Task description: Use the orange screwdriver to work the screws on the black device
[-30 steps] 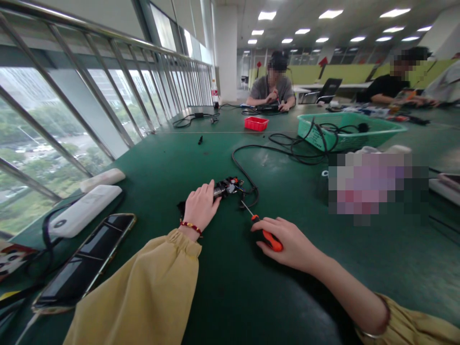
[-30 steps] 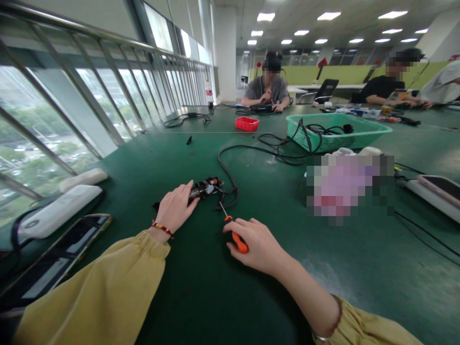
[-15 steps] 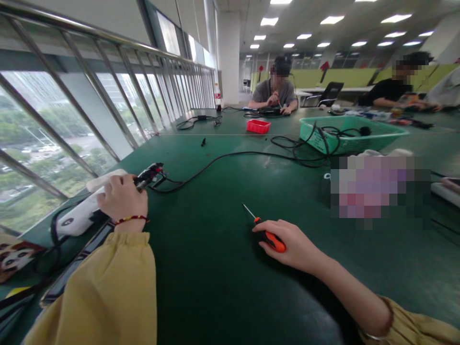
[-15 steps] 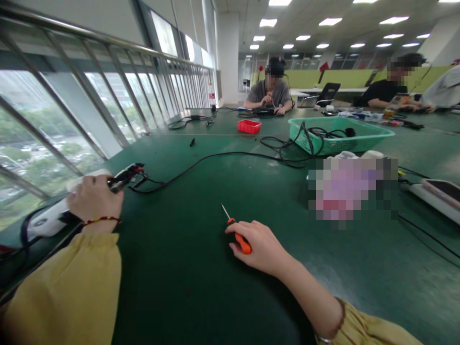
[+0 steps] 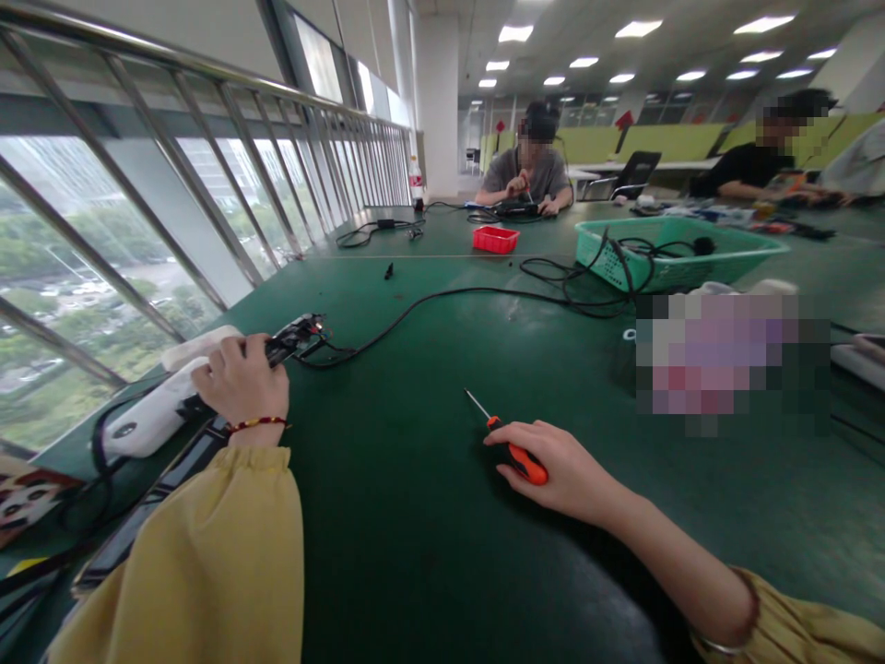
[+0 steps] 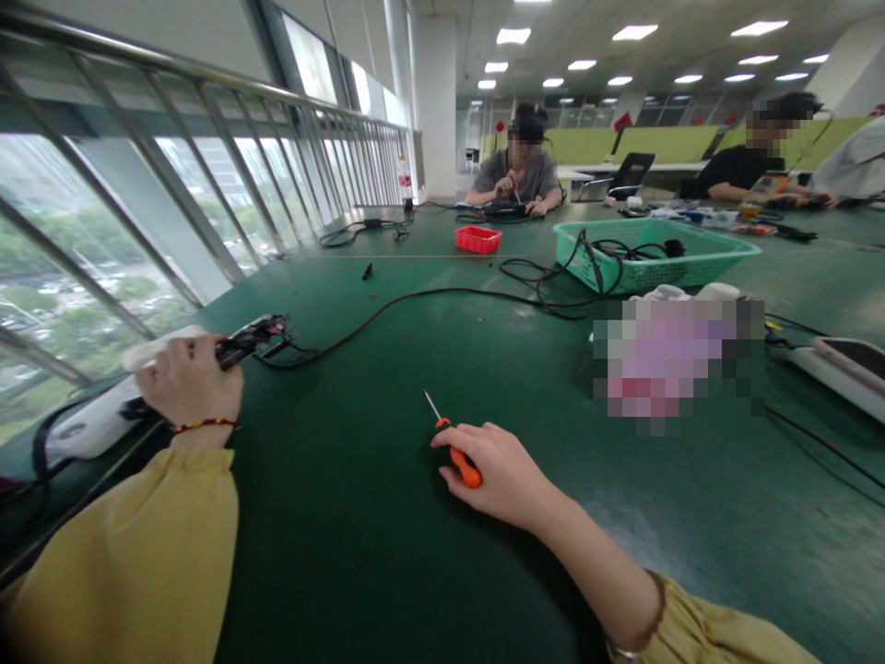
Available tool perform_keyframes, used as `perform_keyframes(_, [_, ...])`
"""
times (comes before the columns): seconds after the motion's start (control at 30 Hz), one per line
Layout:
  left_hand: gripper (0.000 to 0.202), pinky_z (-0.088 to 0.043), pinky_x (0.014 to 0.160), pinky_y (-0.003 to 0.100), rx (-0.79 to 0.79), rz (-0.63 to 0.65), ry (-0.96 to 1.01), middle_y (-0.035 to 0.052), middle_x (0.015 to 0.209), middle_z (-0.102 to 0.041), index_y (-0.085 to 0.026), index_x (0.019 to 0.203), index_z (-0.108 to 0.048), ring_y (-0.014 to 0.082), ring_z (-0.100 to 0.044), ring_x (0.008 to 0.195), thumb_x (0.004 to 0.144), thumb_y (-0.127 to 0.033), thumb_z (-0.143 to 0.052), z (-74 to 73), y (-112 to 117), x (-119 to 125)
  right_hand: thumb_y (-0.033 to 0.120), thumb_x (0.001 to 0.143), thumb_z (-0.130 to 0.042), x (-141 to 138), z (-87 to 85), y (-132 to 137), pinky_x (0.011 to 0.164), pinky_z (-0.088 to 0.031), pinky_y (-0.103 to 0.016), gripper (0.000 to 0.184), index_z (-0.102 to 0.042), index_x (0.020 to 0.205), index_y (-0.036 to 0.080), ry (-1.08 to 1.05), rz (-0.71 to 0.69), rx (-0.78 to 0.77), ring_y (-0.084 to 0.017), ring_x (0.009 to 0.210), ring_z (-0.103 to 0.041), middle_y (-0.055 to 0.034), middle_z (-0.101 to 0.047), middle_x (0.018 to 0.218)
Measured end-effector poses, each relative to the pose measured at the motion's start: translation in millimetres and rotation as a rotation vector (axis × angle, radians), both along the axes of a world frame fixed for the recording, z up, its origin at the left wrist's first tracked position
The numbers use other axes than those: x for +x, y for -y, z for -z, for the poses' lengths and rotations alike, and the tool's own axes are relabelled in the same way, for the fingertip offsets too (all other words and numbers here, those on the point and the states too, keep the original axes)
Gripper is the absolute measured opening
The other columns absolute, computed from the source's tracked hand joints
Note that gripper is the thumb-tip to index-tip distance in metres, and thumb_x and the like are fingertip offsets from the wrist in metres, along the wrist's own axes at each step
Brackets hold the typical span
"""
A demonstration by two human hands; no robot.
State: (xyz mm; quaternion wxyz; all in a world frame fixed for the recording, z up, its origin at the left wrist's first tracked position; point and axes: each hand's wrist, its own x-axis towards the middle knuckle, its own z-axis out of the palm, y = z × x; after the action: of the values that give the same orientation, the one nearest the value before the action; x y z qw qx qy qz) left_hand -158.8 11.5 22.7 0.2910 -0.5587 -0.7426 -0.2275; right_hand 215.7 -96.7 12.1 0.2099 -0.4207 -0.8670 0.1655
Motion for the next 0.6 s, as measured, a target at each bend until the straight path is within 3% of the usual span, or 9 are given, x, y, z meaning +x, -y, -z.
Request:
perform_keyframes(0.17, [0.032,-0.030,0.077,0.045,0.071,0.060,-0.050,0.0088,0.107,-0.053,-0.018,0.111,-0.050,0.0287,-0.049,0.103,0.084,-0.029,-0.037,-2.9,4.7,28.6,0.024,0.080,-0.053,-1.9,-2.0,1.1,0.077,-0.047,-0.034,0.027,-0.054,0.107,0.023,-0.001,0.009,0.005,-0.016,0.084,-0.062,-0.0035,-0.065,0.101])
perform_keyframes(0.27, [0.030,-0.033,0.082,0.041,0.065,0.271,-0.066,0.0095,0.104,-0.058,-0.018,0.110,-0.050,0.0250,-0.052,0.098,0.084,-0.029,-0.042,-0.7,7.7,62.7,0.024,0.080,-0.053,-3.3,0.8,0.3,0.078,-0.047,-0.033,0.027,-0.055,0.106,0.023,-0.064,0.070,0.012,-0.016,0.084,-0.062,-0.0032,-0.065,0.099])
perform_keyframes(0.43, [0.020,-0.035,0.086,0.037,-0.107,0.765,-0.115,0.0062,0.095,-0.064,-0.017,0.101,-0.054,0.0201,-0.056,0.087,0.085,-0.028,-0.048,11.5,7.6,134.4,0.022,0.079,-0.051,-0.4,6.9,-4.9,0.073,-0.046,-0.027,0.026,-0.056,0.104,0.020,-0.293,0.289,0.075,-0.016,0.081,-0.061,-0.0039,-0.063,0.092])
perform_keyframes(0.53, [0.024,-0.033,0.092,0.036,-0.174,0.899,-0.119,0.0062,0.099,-0.065,-0.016,0.102,-0.055,0.0200,-0.056,0.093,0.083,-0.030,-0.054,19.0,4.0,172.6,0.024,0.079,-0.049,2.4,6.4,-7.7,0.065,-0.045,-0.025,0.026,-0.056,0.103,0.018,-0.349,0.435,0.086,-0.015,0.071,-0.059,-0.0029,-0.061,0.080])
perform_keyframes(0.6, [0.026,-0.031,0.097,0.036,-0.203,0.922,-0.108,0.0070,0.107,-0.063,-0.016,0.104,-0.056,0.0208,-0.054,0.102,0.083,-0.030,-0.054,22.5,0.3,189.1,0.025,0.078,-0.049,3.5,5.3,-8.7,0.064,-0.044,-0.025,0.025,-0.057,0.102,0.018,-0.340,0.470,0.063,-0.015,0.067,-0.057,-0.0019,-0.059,0.076])
